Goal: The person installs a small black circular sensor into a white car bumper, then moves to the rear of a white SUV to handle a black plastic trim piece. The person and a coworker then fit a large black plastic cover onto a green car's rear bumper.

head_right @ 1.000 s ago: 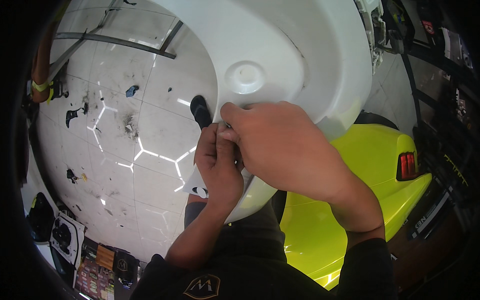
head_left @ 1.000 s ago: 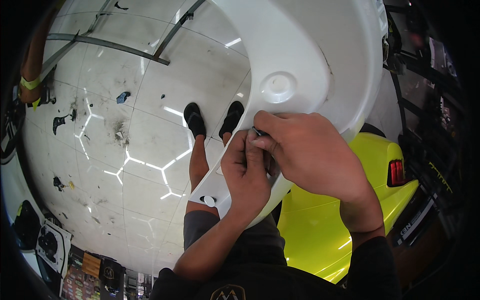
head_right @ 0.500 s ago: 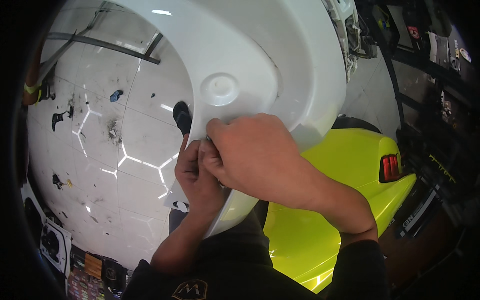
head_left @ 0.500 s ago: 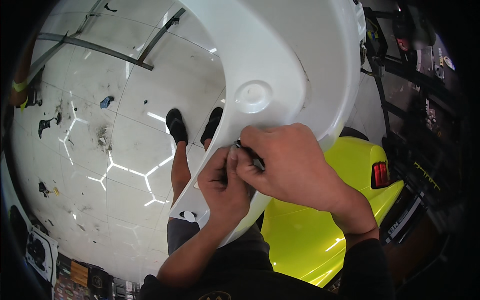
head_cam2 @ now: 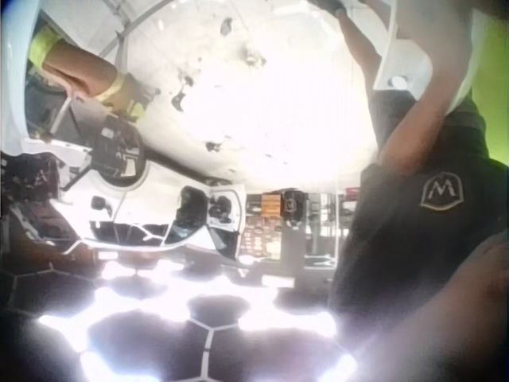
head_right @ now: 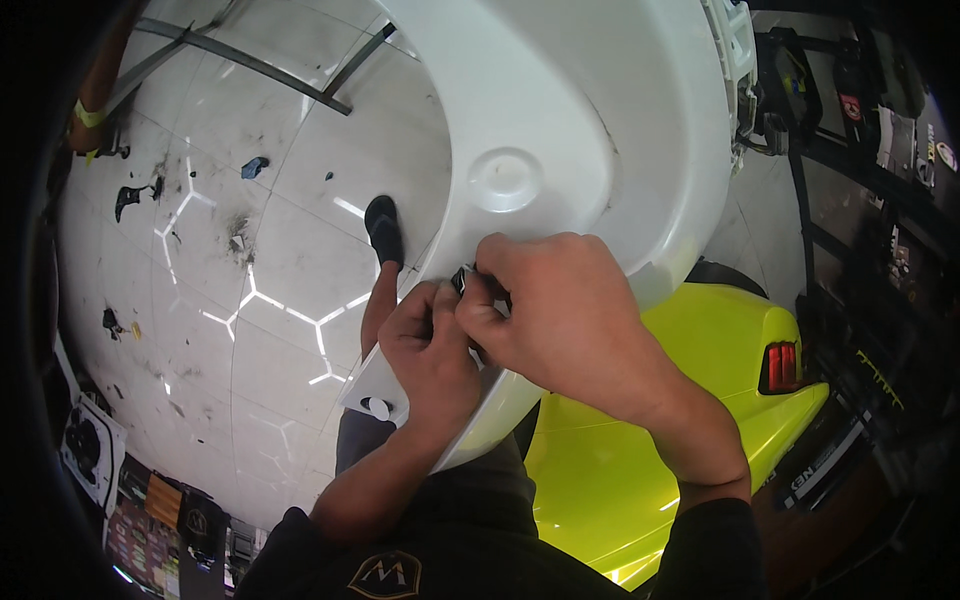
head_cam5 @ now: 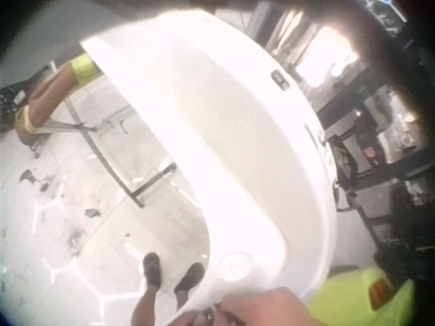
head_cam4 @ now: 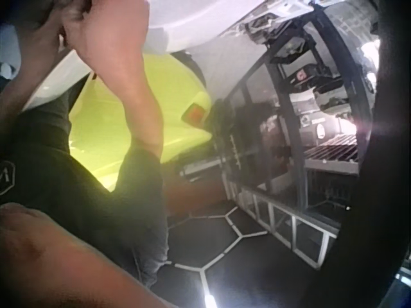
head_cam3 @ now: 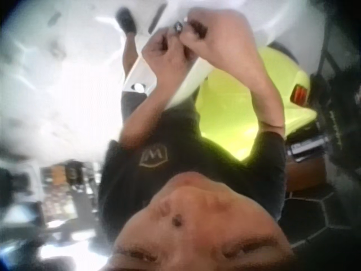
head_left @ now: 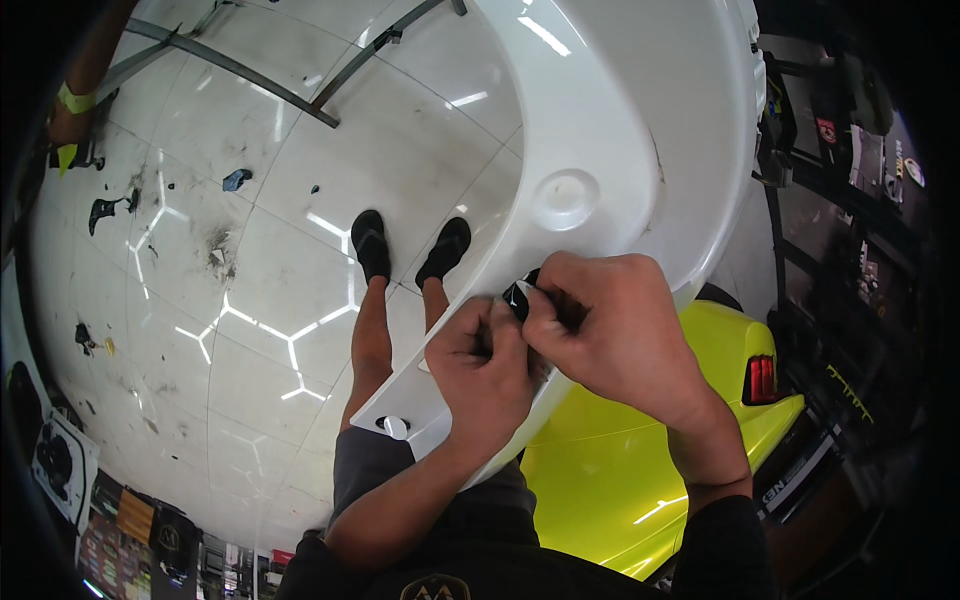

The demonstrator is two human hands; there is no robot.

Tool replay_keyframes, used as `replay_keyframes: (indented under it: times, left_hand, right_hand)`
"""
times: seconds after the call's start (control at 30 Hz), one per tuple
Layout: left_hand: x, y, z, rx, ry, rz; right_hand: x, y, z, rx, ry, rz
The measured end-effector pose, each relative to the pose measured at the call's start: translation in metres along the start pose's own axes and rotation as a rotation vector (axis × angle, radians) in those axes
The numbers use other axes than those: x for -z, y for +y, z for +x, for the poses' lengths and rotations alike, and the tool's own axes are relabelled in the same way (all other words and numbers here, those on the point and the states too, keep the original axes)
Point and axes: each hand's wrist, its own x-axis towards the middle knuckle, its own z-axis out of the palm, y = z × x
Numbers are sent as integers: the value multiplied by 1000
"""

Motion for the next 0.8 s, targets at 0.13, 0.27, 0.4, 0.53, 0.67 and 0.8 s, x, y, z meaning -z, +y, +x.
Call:
replay_keyframes:
  times: [0.13, 0.27, 0.4, 0.53, 0.67, 0.8]
  left_hand:
    - [6, -3, 3, 42, -21, 44]
    - [1, -1, 2, -2, 49, 71]
    - [5, -10, 6, -23, 63, 155]
    - [7, -5, 6, -120, 50, 253]
    - [13, -8, 8, -278, 72, 399]
    - [25, 0, 5, -549, 29, 652]
  right_hand:
    - [-1, -4, 1, -38, -9, 4]
    - [-5, -2, -2, 22, 60, -1]
    - [-3, -3, 0, -39, 52, 49]
    - [-4, -2, 1, -6, 56, -2]
    - [-5, -2, 0, 25, 73, -42]
    - [-6, -3, -7, 86, 109, -52]
